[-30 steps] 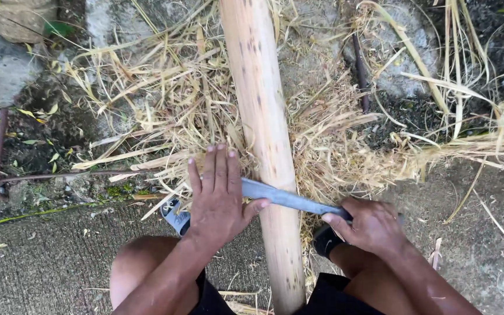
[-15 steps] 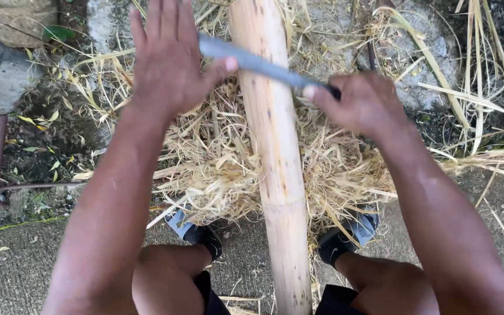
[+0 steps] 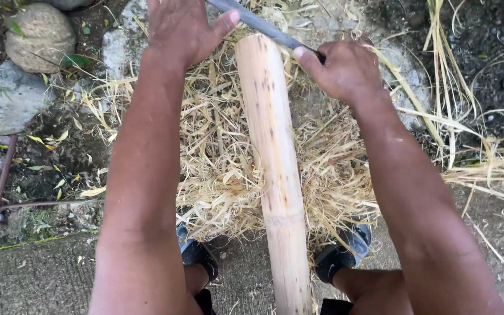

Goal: Peeling or scraping the outer layer of a bamboo stalk using a machete.

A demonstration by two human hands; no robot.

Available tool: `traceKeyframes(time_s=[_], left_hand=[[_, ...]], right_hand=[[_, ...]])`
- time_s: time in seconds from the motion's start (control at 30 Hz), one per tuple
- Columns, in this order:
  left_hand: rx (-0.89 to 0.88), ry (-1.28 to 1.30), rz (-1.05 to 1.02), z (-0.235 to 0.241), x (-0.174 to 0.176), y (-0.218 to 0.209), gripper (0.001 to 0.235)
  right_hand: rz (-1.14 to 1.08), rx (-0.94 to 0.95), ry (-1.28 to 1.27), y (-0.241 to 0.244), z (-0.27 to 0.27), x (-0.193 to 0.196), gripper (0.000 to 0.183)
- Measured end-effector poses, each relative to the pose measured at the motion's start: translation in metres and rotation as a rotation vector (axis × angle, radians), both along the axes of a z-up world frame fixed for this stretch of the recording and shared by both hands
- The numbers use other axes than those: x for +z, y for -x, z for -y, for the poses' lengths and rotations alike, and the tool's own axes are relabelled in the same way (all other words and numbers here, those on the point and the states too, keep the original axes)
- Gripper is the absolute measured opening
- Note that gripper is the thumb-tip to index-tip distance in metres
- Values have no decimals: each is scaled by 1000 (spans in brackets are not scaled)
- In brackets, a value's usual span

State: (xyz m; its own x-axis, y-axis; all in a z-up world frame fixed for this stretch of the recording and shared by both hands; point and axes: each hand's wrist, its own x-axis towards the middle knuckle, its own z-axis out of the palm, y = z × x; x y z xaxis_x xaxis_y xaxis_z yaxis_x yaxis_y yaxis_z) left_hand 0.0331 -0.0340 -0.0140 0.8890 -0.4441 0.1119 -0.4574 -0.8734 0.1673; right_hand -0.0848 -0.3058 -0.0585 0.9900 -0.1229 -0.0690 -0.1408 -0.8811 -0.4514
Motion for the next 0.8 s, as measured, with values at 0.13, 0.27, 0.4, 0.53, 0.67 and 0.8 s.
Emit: traceKeyframes(time_s=[0.13,0.27,0.4,0.53,0.67,0.8], left_hand=[[19,66,28,-1,-15,47,101],[18,25,17,-17,-46,130,110],[97,-7,6,-36,-72,221,107],[119,-39,-71,-36,-61,251,102],[78,43,-51,-36,-72,232,103],[75,84,-23,-31,-73,221,105]], right_hand=[[-44,28,184,53,-16,-7,79],[-258,-32,167,139,-48,-2,70],[-179,55,174,218,-56,-40,70],[-231,40,-24,239,-59,-41,62],[-338,12,31,226,-61,-27,62],[-356,-61,1,220,-60,-12,61]])
